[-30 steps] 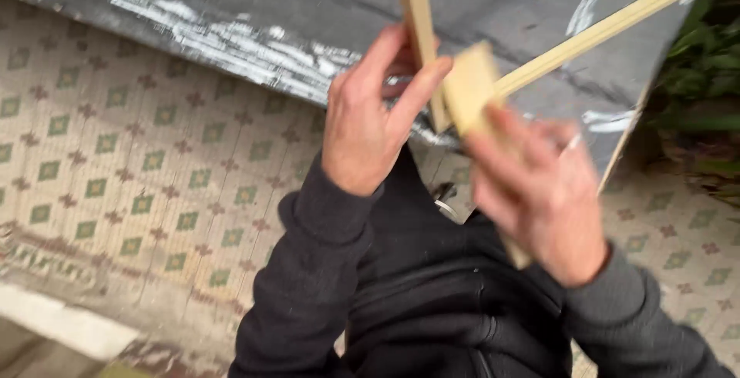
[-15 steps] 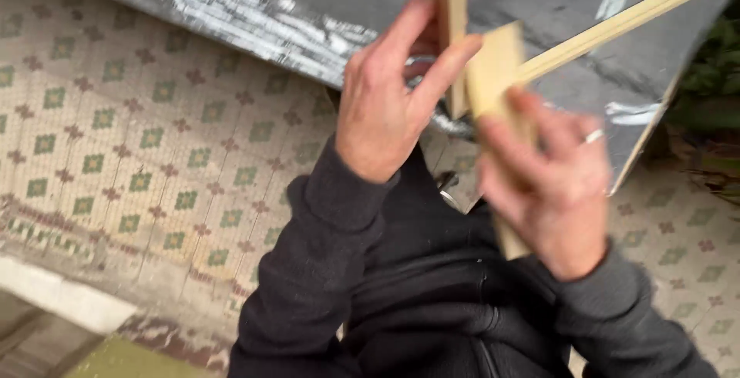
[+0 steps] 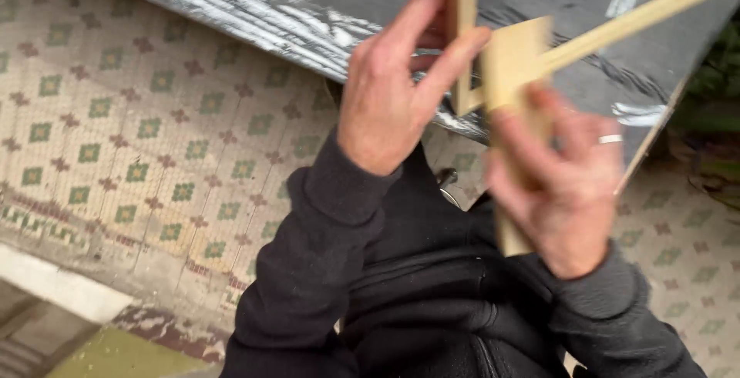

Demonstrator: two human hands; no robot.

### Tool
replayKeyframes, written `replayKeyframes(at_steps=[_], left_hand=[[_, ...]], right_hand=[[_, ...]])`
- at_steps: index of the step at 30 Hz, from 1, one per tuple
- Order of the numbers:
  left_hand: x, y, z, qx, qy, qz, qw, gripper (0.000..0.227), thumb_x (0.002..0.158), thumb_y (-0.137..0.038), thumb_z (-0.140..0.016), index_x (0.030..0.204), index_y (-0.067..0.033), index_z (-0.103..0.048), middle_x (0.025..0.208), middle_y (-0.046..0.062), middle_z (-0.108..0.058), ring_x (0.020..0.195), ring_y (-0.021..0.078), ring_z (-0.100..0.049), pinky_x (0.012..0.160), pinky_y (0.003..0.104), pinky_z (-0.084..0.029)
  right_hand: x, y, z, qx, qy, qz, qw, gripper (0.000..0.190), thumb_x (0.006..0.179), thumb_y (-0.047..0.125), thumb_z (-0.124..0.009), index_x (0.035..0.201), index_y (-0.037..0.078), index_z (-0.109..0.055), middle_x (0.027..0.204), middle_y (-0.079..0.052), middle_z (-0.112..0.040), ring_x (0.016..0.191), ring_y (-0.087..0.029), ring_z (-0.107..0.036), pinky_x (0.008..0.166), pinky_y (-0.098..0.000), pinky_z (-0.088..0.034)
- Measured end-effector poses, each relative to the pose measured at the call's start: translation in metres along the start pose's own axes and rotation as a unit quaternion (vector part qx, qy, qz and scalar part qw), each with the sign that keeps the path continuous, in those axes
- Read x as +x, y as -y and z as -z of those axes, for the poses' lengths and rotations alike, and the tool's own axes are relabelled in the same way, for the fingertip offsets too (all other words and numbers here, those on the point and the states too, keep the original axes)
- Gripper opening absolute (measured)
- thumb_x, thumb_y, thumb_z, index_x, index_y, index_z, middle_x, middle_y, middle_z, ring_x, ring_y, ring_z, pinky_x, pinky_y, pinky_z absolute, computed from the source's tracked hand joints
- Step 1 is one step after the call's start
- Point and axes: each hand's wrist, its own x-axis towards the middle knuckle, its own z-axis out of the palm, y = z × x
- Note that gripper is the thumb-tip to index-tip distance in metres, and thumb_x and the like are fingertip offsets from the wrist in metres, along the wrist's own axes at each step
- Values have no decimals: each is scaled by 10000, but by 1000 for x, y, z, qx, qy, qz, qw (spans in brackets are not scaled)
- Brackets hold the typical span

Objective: Sanding the surfaces and edges of a wooden picture frame using a sanding block.

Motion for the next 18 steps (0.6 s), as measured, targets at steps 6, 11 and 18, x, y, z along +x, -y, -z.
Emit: replayKeyframes(at_steps=[6, 11, 18], left_hand=[[4, 6, 0, -54, -5, 50, 997, 376, 1047, -236, -718, 1337, -26, -600, 1131, 130, -777, 1024, 210, -813, 870, 352, -660], [8, 6, -2, -57, 17, 28, 998, 338, 1093, -235, -695, 1339, -24, -597, 1133, 104, -788, 1025, 185, -817, 902, 328, -673], [8, -7, 2, -78, 21, 43, 996, 329, 1082, -226, -695, 1308, -4, -609, 1106, 117, -782, 989, 188, -813, 874, 325, -691]], right_hand=[[-2, -17, 1, 2, -9, -2, 1000, 503, 741, 46, -850, 1229, 131, -762, 1380, -133, -658, 1066, -316, -605, 932, -413, -552], [-16, -20, 3, -2, -10, 7, 1000, 495, 747, 56, -861, 1223, 114, -741, 1381, -134, -651, 1077, -327, -609, 946, -432, -534], [-18, -13, 1, -23, 6, 0, 1000, 513, 719, 53, -854, 1217, 137, -761, 1369, -111, -658, 1070, -339, -620, 914, -428, -537]])
